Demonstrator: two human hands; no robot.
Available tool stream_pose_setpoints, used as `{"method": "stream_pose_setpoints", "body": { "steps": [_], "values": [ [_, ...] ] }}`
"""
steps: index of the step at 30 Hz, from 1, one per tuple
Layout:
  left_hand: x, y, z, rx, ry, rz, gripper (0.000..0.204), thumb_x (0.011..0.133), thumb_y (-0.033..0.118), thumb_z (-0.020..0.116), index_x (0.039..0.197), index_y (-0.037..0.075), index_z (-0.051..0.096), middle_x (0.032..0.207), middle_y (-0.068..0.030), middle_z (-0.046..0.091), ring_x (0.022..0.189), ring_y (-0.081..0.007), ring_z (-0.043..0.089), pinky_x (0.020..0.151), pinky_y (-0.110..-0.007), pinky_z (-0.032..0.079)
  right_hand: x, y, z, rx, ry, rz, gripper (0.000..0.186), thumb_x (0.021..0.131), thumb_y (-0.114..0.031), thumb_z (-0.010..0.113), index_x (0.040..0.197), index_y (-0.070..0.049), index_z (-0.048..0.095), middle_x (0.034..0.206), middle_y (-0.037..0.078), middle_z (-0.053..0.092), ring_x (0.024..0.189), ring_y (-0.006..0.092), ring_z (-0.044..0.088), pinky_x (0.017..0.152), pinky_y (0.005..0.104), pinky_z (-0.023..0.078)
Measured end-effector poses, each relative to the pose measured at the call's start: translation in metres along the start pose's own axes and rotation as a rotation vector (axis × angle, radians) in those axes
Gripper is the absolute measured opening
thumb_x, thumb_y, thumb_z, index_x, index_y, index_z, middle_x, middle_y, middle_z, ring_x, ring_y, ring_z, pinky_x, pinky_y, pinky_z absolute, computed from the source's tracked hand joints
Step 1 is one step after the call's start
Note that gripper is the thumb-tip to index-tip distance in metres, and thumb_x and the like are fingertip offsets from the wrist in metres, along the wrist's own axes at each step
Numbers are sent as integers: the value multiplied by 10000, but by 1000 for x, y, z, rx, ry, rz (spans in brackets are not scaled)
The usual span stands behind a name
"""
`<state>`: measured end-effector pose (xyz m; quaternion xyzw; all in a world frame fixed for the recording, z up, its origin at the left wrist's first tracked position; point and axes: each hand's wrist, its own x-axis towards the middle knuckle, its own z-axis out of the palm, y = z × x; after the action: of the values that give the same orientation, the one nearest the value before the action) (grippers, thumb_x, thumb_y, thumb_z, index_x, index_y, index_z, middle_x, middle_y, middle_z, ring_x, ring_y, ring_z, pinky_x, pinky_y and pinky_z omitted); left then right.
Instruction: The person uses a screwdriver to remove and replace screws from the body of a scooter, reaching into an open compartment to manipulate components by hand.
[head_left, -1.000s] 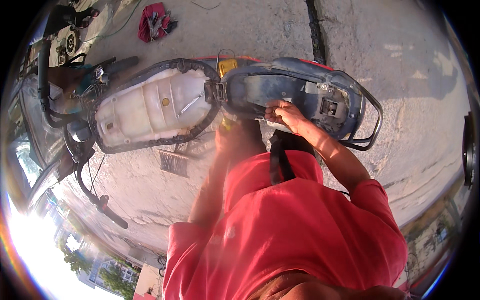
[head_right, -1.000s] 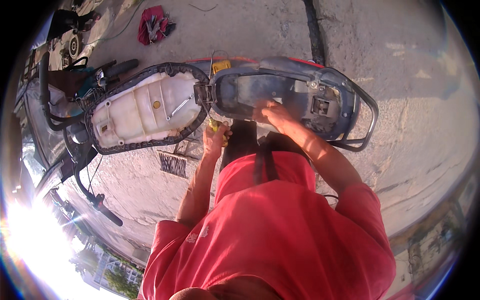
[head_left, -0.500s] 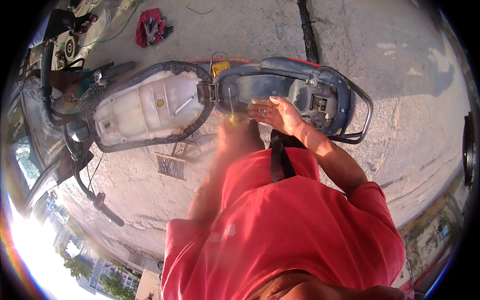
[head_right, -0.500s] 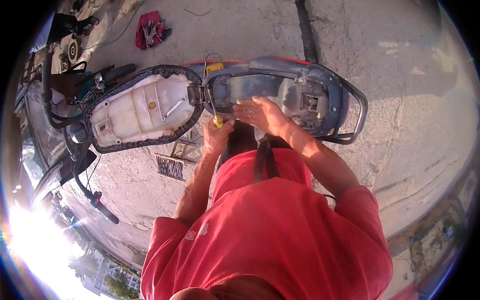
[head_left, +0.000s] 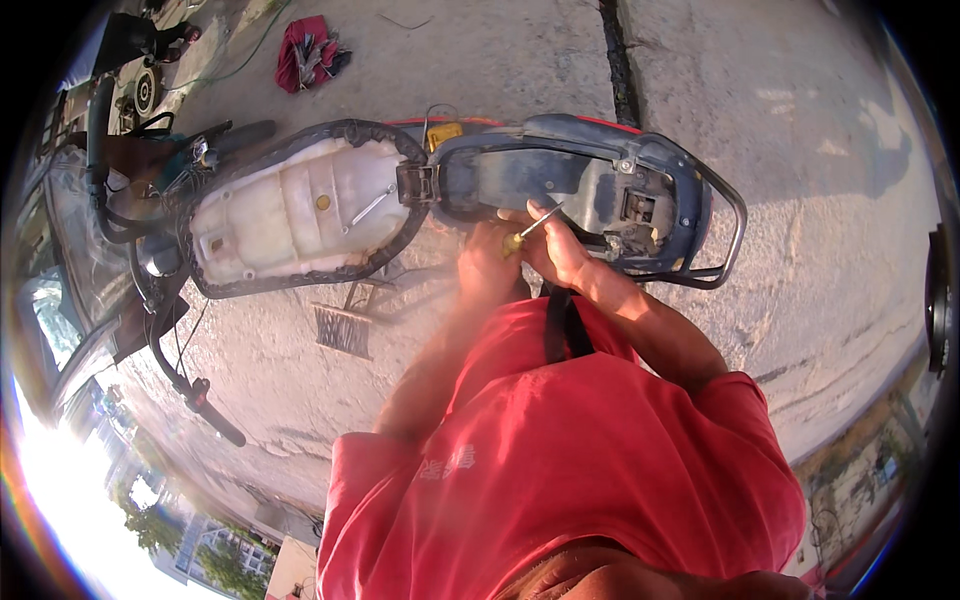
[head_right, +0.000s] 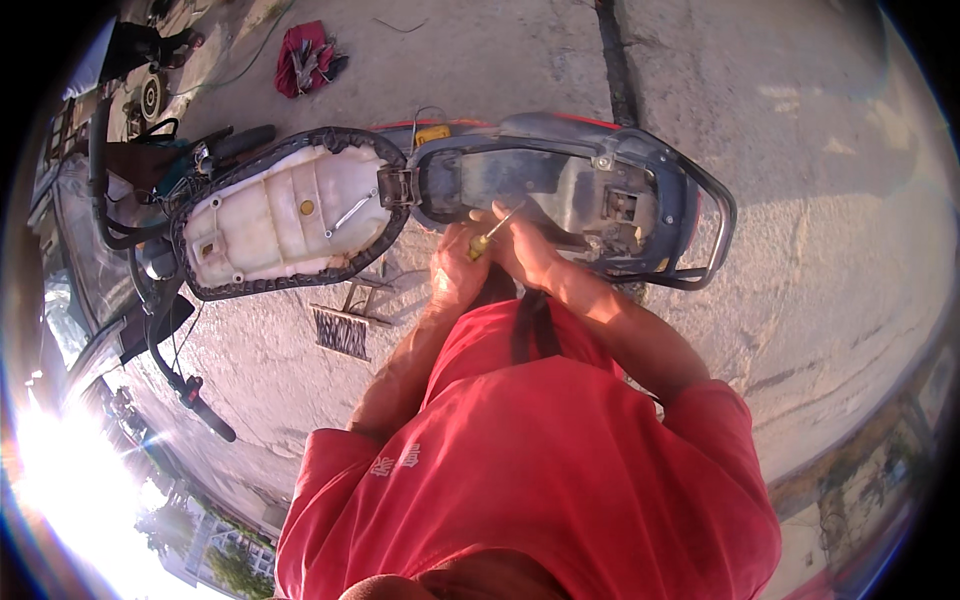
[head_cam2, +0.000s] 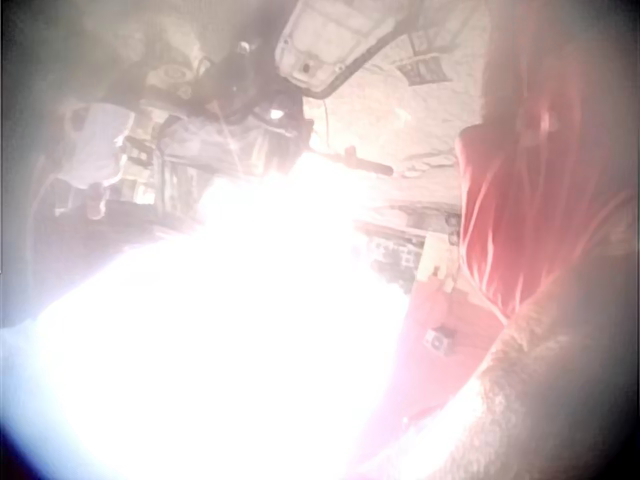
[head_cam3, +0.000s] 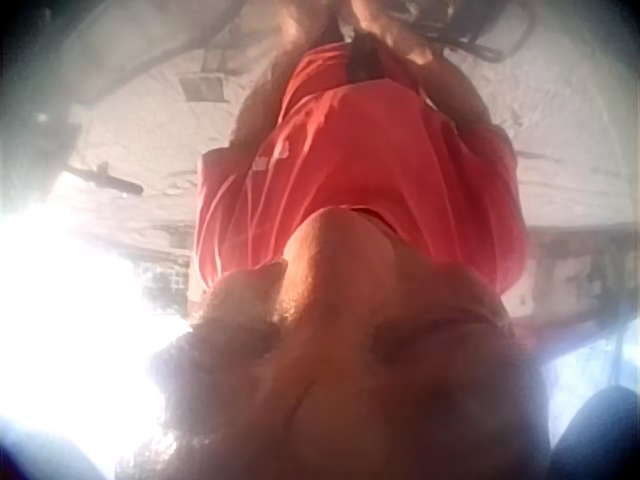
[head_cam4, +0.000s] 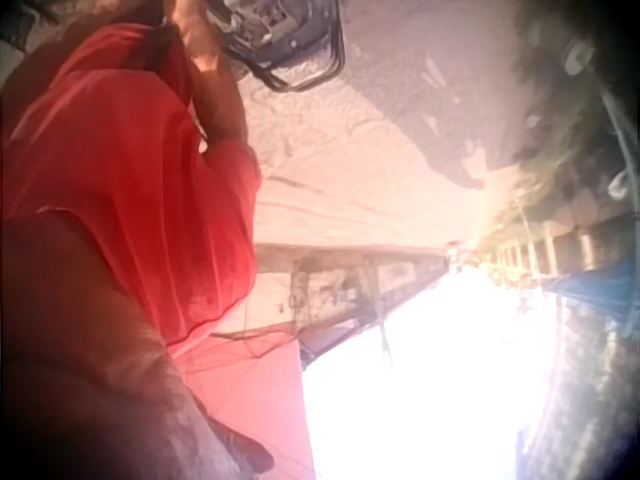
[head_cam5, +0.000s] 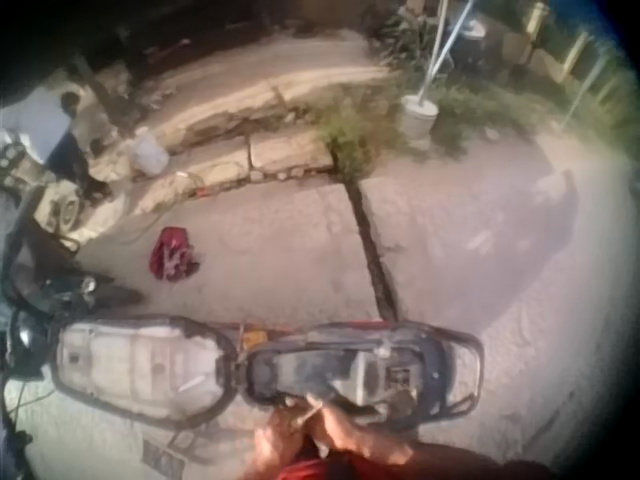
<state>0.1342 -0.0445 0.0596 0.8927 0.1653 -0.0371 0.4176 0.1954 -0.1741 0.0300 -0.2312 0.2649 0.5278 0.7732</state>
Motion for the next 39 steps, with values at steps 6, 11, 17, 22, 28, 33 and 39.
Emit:
{"method": "stream_pose_setpoints", "body": {
  "steps": [6,11,17,22,28,33,39],
  "values": [
    [-6,-11,3,-144,-38,-151,279,796,183,724,1038,57,663,925,-154,627,845,-341,632,769,-422,504,2,11,-12,-65,-7,-38,351,1023,-289,446,1184,-6,579,1174,111,610,1109,232,567,1036,400,406],
    [-7,-11,0,-217,-121,-369,299,836,265,728,1021,43,652,835,-148,656,773,-254,637,733,-378,507,5,17,-20,-146,64,-86,236,1001,-185,498,1121,-3,588,1078,84,603,1020,193,574,964,385,461],
    [-9,-21,1,-261,-126,-396,314,822,276,750,1011,42,660,848,-127,684,771,-199,647,723,-357,517,9,22,-31,-209,154,-69,175,978,-132,547,1081,0,597,1037,80,593,943,185,587,869,380,520],
    [-11,-23,-1,-225,-138,-376,311,830,263,751,1019,30,668,823,-105,677,765,-157,635,717,-336,523,5,20,-30,-249,198,-33,155,967,-135,577,1058,-14,611,1030,83,609,932,195,597,838,371,532],
    [-15,-33,2,-475,-120,-450,226,862,203,740,980,23,669,801,-23,662,696,-91,596,634,-264,494,6,20,-40,-257,127,-14,173,963,-161,600,1069,-25,614,1050,81,619,942,190,608,803,331,517],
    [-13,-32,-7,-535,-218,-576,272,882,178,705,1099,41,615,789,-16,635,648,-76,556,577,-244,464,10,12,-40,-259,148,-41,195,958,-177,615,1076,-21,614,1043,81,628,929,194,619,782,325,506],
    [-25,-33,-38,-258,-325,-376,561,905,121,618,1407,50,377,985,-83,637,695,-104,572,592,-249,489,12,-30,-23,-152,219,-116,189,966,-173,605,1065,-11,594,1033,119,646,929,229,648,834,349,542]
  ]
}}
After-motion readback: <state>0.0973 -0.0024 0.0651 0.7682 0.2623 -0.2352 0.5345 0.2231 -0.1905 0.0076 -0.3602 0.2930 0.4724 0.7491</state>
